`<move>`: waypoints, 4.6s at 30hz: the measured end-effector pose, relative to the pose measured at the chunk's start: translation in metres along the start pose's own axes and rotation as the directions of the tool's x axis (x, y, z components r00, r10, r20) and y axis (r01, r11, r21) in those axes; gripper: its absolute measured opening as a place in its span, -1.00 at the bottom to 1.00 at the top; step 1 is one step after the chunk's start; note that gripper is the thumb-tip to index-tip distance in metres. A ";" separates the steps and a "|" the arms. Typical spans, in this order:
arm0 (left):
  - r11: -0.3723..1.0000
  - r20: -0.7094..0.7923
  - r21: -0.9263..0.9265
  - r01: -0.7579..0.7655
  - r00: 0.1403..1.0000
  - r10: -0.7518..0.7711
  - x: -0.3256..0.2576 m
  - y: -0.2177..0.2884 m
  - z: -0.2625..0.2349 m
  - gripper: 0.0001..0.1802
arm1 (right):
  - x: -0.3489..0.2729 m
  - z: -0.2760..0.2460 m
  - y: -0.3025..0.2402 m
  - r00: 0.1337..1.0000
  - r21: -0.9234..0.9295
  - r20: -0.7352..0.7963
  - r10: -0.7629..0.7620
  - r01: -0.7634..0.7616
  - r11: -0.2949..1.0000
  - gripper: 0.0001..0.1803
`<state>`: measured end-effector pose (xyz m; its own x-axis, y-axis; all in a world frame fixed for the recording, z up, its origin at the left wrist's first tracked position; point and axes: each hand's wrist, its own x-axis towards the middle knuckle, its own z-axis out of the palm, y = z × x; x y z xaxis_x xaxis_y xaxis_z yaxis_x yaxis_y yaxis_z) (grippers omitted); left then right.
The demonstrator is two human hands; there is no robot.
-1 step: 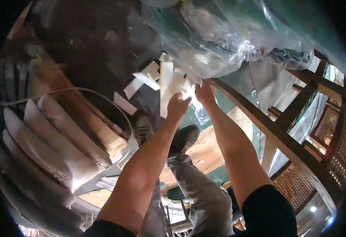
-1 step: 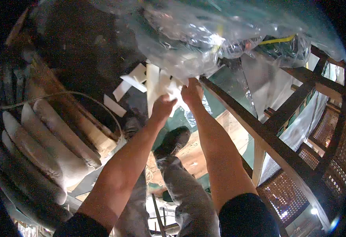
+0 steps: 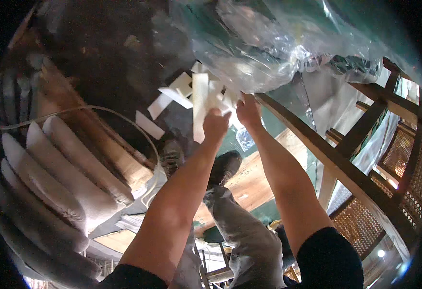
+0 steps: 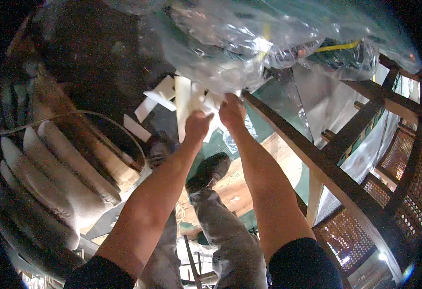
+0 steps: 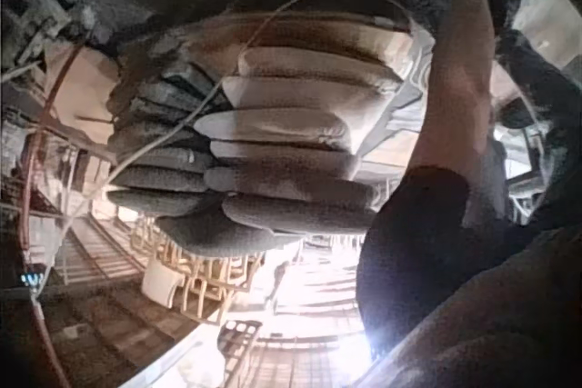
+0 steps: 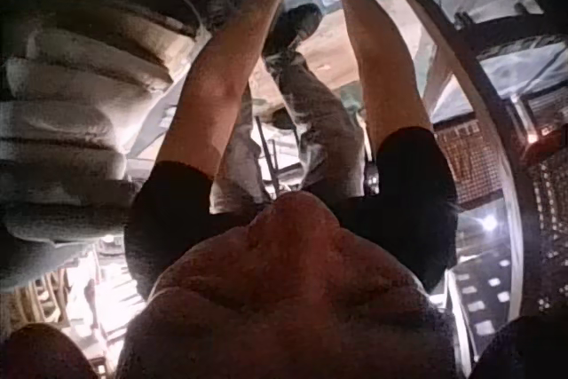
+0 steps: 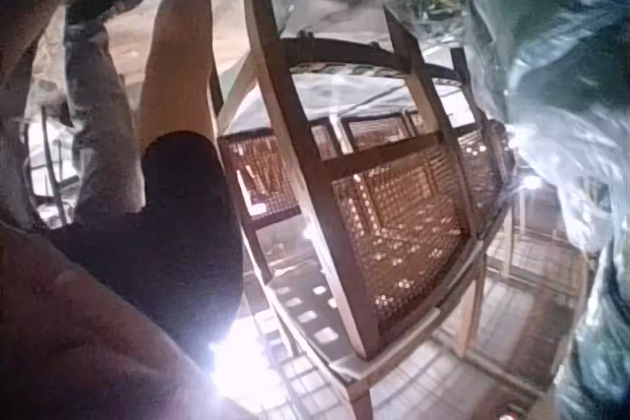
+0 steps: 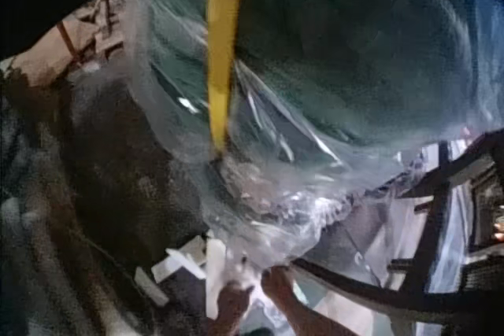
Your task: The person selects a wooden chair with a cane back and places it on a cardboard sheet. They then attach green webbing straps to the chair seat frame using a pneumatic nail gun, securing each strap in place.
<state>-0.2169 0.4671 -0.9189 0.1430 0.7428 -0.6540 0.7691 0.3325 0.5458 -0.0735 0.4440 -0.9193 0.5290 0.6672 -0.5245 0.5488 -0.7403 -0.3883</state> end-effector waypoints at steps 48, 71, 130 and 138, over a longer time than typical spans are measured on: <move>0.477 0.601 -0.688 -0.547 -0.059 0.797 -0.694 0.484 -0.389 -0.62 | -0.782 -0.371 0.082 0.344 0.892 0.100 0.934 0.384 -0.237 -0.75; -0.062 0.329 0.340 -0.938 0.057 0.943 -0.963 0.578 0.034 -0.56 | -0.659 -0.500 0.471 0.679 0.989 0.148 0.719 -0.081 -0.127 -0.70; 0.196 0.231 0.710 -0.677 0.486 0.843 -0.858 0.603 0.060 0.10 | -0.433 -0.510 0.513 0.808 0.923 0.022 0.589 -0.244 0.299 -0.65; 0.182 0.234 0.717 -0.673 0.477 0.847 -0.856 0.599 0.063 0.09 | -0.426 -0.519 0.509 0.826 0.856 -0.026 0.562 -0.272 0.439 -0.63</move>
<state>0.1601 -0.0059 -0.0655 0.8652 0.5006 0.0277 0.4901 -0.8561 0.1638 0.3166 -0.1745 -0.4999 0.7625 0.1371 -0.6323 -0.4574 -0.5770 -0.6766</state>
